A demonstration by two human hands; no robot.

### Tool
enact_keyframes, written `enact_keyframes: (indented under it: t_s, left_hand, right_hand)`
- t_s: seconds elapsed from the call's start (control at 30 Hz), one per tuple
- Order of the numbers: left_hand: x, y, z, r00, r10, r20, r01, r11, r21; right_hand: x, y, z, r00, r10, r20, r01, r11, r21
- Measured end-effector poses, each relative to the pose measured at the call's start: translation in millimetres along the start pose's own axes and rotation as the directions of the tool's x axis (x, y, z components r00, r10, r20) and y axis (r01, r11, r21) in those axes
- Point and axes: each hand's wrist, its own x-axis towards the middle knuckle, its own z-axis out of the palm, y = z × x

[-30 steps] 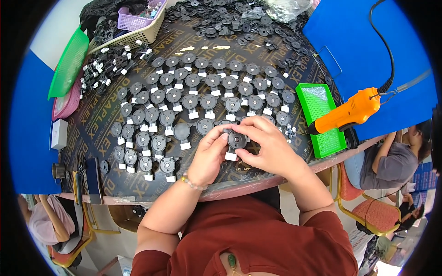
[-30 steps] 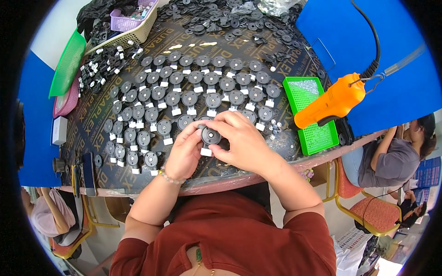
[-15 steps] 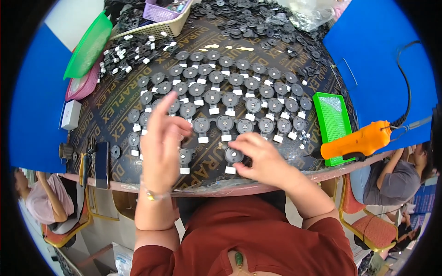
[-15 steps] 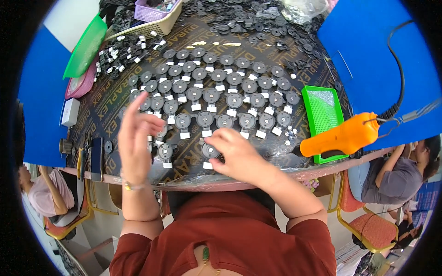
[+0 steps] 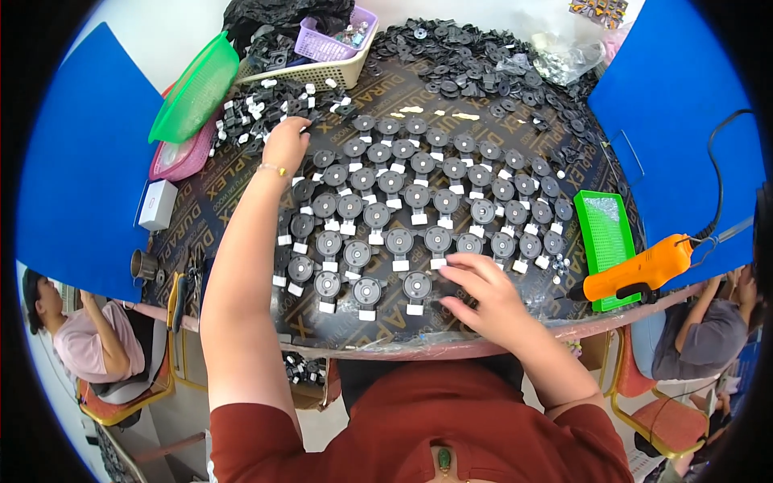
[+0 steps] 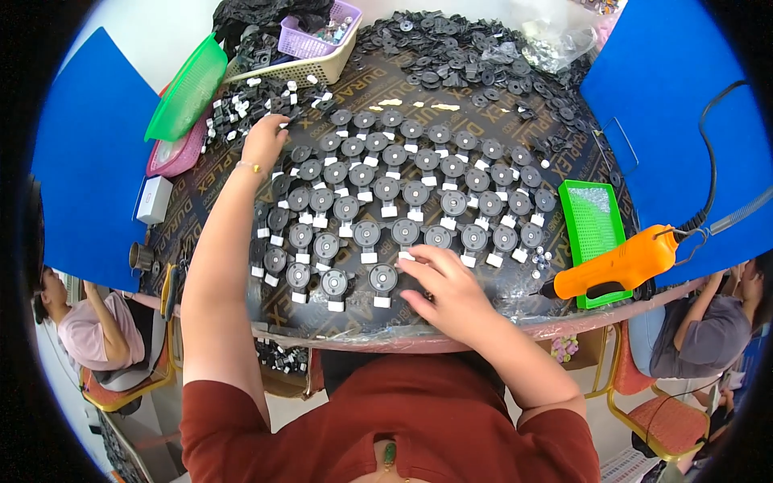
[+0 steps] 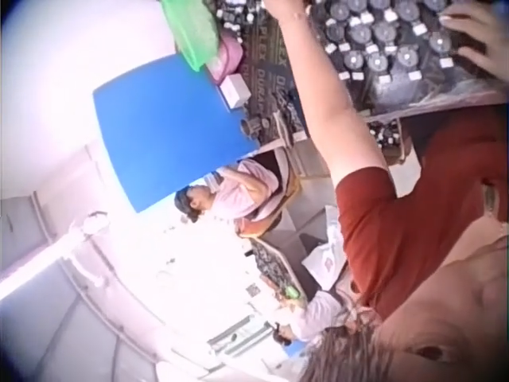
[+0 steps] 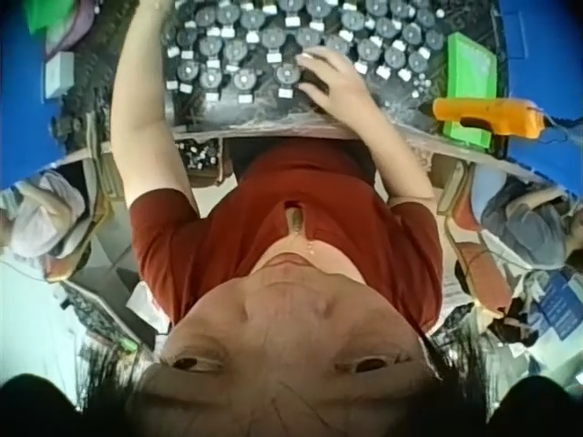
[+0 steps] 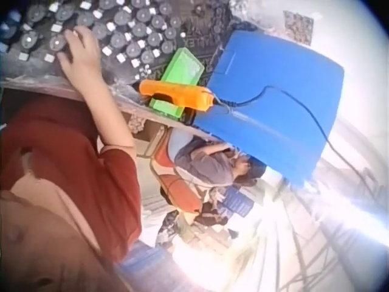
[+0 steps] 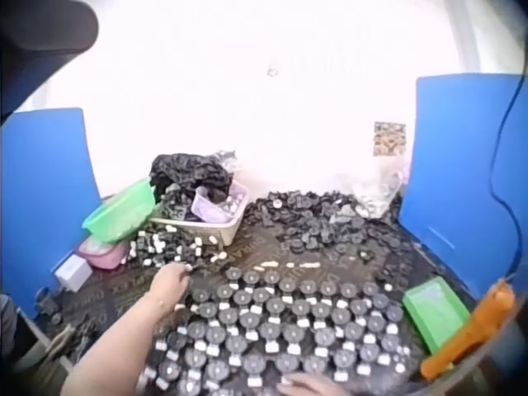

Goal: Assembling small electronic or mechanical components and driving screws into them using an electric screwdriver.

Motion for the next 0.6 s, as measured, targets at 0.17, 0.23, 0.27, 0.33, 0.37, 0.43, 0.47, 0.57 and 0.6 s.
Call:
enact_keyframes:
  t_s: [0.17,0.23,0.27,0.33,0.37,0.43,0.47,0.57,0.6]
  left_hand:
    - [43.3,-42.2,52.6,0.982,-0.087,0.167,0.042,0.965,0.26]
    - [52.3,-52.4,59.4,0.975,-0.159,0.157,0.111,0.955,0.276]
    - [55.4,-57.8,55.7,0.966,-0.185,0.181,0.122,0.941,0.316]
    - [63.7,-18.9,36.5,0.948,-0.227,0.224,0.149,0.936,0.32]
    - [65.1,-24.2,28.2,0.955,-0.209,0.21,0.138,0.94,0.311]
    - [68.7,-18.5,16.7,0.968,-0.163,0.192,0.11,0.96,0.259]
    - [67.4,-20.5,11.2,0.968,-0.17,0.184,0.13,0.969,0.21]
    - [58.6,-34.7,-16.6,0.963,-0.179,0.199,0.181,0.983,0.01]
    - [52.7,-39.9,-26.7,0.967,-0.188,0.173,0.197,0.98,-0.035]
  right_hand:
    - [-36.4,10.4,-42.2,0.954,0.182,-0.24,-0.214,0.97,-0.113]
    - [-51.6,19.8,-58.4,0.907,0.282,-0.312,-0.342,0.927,-0.156]
    - [-57.2,21.5,-66.2,0.88,0.34,-0.33,-0.416,0.888,-0.194]
    - [-77.0,37.0,-75.6,0.859,0.351,-0.371,-0.466,0.837,-0.286]
    - [-82.3,45.1,-77.7,0.859,0.338,-0.385,-0.466,0.827,-0.313]
    - [-88.5,56.8,-80.3,0.86,0.336,-0.383,-0.48,0.786,-0.389]
    - [-89.6,61.1,-80.2,0.864,0.337,-0.374,-0.483,0.765,-0.427]
    - [-86.7,70.1,-78.9,0.875,0.361,-0.321,-0.48,0.726,-0.493]
    - [-84.9,71.8,-77.6,0.885,0.361,-0.292,-0.464,0.714,-0.524]
